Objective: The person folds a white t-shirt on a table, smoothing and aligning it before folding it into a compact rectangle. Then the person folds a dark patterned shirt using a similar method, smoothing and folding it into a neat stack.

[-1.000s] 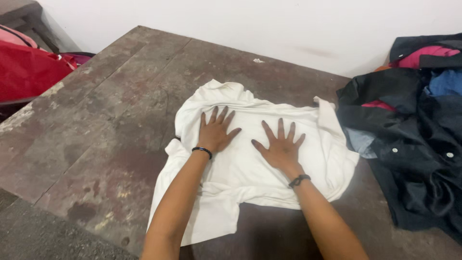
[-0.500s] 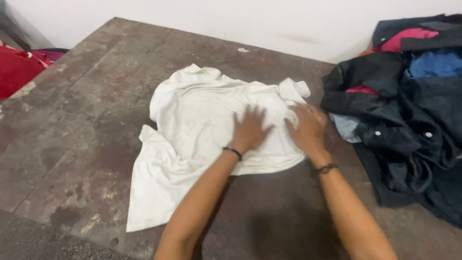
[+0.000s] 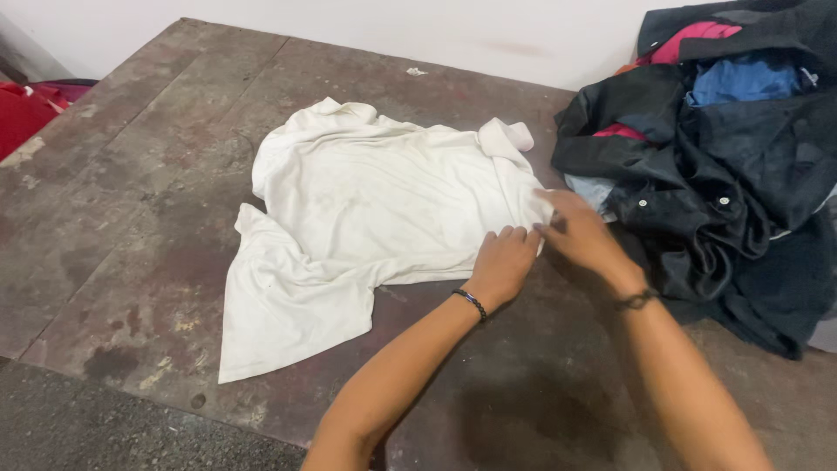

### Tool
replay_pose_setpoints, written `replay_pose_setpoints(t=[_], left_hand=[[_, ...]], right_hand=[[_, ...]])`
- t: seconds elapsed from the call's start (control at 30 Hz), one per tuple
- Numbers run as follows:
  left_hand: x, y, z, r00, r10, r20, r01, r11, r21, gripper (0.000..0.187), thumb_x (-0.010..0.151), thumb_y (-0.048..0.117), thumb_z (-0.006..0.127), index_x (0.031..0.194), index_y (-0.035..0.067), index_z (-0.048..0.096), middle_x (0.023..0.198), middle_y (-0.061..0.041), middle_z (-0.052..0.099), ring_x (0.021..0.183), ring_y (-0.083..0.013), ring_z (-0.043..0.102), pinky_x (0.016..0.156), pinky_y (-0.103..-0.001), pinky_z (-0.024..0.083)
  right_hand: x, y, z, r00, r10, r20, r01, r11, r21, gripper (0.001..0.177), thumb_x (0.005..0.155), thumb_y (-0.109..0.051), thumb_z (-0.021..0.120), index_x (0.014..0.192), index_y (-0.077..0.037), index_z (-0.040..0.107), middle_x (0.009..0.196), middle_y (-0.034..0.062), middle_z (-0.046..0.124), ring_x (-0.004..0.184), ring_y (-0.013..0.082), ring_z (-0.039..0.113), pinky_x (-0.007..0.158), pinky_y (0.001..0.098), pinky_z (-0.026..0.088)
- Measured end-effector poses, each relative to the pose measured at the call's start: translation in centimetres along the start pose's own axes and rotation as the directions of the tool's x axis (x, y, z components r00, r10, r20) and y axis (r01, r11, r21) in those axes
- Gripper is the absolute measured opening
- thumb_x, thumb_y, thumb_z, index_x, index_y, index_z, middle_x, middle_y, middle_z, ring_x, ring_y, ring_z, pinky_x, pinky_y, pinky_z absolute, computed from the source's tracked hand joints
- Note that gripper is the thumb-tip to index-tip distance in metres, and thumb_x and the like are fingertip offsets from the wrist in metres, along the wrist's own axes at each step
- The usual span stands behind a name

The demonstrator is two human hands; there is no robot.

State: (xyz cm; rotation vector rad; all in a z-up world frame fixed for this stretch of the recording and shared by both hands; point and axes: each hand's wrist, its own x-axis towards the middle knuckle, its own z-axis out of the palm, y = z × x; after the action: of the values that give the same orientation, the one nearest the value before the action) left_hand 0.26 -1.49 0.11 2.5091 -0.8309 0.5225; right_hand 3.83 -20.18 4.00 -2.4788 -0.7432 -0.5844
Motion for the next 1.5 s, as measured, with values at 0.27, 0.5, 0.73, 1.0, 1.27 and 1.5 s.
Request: replay_pose_setpoints(t=[0.27, 0.5, 0.73, 1.0, 1.27, 1.5], left_hand=[[0.0, -0.8, -4.1, 0.889, 0.092, 0.448, 0.215, 0.781, -0.586, 0.02, 0.088, 0.033, 0.072, 0.091, 0.014, 0.074, 0.074, -0.01, 0.075, 0.07, -0.0271, 0.075, 0.069, -0.038, 0.055], [1.3, 2.3, 0.0, 0.989, -0.047, -0.144, 0.006, 0.961, -0.275, 0.033, 0.073, 0.025, 0.079, 0.095, 0.003, 0.071, 0.088, -0.018, 0.073, 0.087, -0.0377, 0.069, 0.074, -0.047, 0.053], [1.5, -2.0, 1.9, 0.891, 0.343, 0.296, 0.198, 0.292, -0.936, 0.038, 0.087, 0.013, 0.073, 0.122, 0.001, 0.063, 0.107, -0.017, 0.075, 0.102, -0.0291, 0.073, 0.092, -0.038, 0.057], [5.8, -9.0, 0.7, 0.909, -0.357, 0.218, 0.393, 0.907, -0.154, 0.047, 0.098, 0.033, 0.06, 0.141, 0.015, 0.056, 0.143, -0.014, 0.056, 0.137, -0.035, 0.047, 0.112, -0.054, 0.038], [3.2, -8.0, 3.5, 0.958, -0.224, 0.178, 0.191, 0.964, 0.184, 0.072, 0.099, 0.057, 0.046, 0.159, 0.018, 0.036, 0.169, -0.017, 0.021, 0.156, -0.0431, 0.011, 0.117, -0.074, 0.006], [0.3, 0.5, 2.1, 0.888, -0.01, 0.461, 0.085, 0.986, -0.144, 0.078, 0.094, 0.067, 0.043, 0.157, 0.021, 0.035, 0.167, -0.02, 0.018, 0.155, -0.0432, 0.008, 0.116, -0.073, 0.004]], right_hand=[[3.5, 2.1, -2.6, 0.762, 0.483, 0.431, -0.568, 0.818, 0.087, 0.031, 0.082, -0.031, 0.075, 0.098, -0.004, 0.077, 0.07, 0.01, 0.077, 0.054, 0.0212, 0.07, 0.062, 0.0419, 0.057], [10.3, 2.2, 4.0, 0.867, 0.476, -0.146, -0.486, 0.872, -0.049, 0.057, 0.081, -0.057, 0.083, 0.104, -0.005, 0.076, 0.089, 0.0163, 0.075, 0.086, 0.0357, 0.072, 0.078, 0.0436, 0.056], [12.9, 6.4, 8.0, 0.878, 0.462, 0.123, -0.422, 0.87, -0.257, 0.045, 0.076, -0.036, 0.082, 0.115, -0.014, 0.075, 0.107, 0.0173, 0.074, 0.103, 0.038, 0.071, 0.086, 0.047, 0.056], [14.3, 9.6, 2.9, 0.889, 0.268, -0.37, -0.325, 0.94, -0.099, 0.044, 0.095, -0.008, 0.064, 0.137, 0.001, 0.056, 0.128, 0.0283, 0.062, 0.118, 0.0457, 0.059, 0.103, 0.0495, 0.048], [2.6, 2.3, 4.4, 0.978, -0.165, 0.125, 0.181, 0.974, -0.135, 0.055, 0.09, -0.021, 0.07, 0.141, -0.004, 0.056, 0.14, 0.0287, 0.055, 0.129, 0.0455, 0.051, 0.105, 0.0493, 0.04], [-5.9, 2.4, -2.3, 0.982, 0.169, 0.082, -0.173, 0.984, 0.048, 0.029, 0.096, -0.012, 0.063, 0.124, -0.007, 0.069, 0.124, 0.0131, 0.07, 0.119, 0.0317, 0.064, 0.102, 0.0415, 0.05]])
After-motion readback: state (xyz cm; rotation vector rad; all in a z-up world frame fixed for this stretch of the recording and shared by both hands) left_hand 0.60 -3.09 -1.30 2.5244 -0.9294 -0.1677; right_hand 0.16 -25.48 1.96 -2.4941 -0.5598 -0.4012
